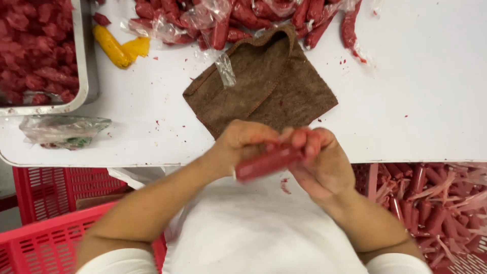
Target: A person is manually separating small sausages from a large pile on a production table.
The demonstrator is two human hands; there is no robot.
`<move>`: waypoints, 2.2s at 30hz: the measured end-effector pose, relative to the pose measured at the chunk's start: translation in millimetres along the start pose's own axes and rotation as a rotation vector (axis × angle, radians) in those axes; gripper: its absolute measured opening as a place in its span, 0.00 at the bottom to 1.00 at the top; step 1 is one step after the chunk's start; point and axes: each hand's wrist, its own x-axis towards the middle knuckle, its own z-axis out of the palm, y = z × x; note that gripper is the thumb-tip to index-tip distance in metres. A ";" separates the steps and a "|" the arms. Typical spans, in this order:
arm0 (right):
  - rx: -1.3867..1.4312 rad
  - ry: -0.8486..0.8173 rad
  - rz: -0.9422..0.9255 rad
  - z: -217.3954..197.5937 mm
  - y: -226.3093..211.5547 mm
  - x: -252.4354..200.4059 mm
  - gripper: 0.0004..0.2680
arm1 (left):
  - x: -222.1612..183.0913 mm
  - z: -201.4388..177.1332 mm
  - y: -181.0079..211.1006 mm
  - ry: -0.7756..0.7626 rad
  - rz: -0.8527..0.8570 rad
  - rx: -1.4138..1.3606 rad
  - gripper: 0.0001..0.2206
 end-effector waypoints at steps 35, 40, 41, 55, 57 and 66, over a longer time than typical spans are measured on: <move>-1.114 -0.112 -0.481 -78.9 6.5 50.9 0.04 | -6.5 4.6 -56.4 0.215 0.018 0.522 0.15; -0.923 0.165 -0.562 -64.0 40.2 43.3 0.08 | -23.5 22.5 -60.1 0.422 -0.201 -0.075 0.24; -0.809 0.184 -0.540 -60.0 44.1 42.5 0.13 | -24.1 25.7 -61.4 0.536 -0.272 -0.300 0.27; -1.218 -0.079 -0.815 -72.6 38.2 62.9 0.15 | 30.3 -16.6 -15.5 0.068 0.239 0.418 0.10; -1.277 -0.115 -0.879 -62.8 30.9 62.3 0.17 | 33.0 -35.6 -19.1 -0.071 0.348 0.537 0.12; -0.601 0.658 0.146 -77.3 -95.5 -57.5 0.05 | 64.8 -12.0 -43.0 -0.142 0.238 0.698 0.08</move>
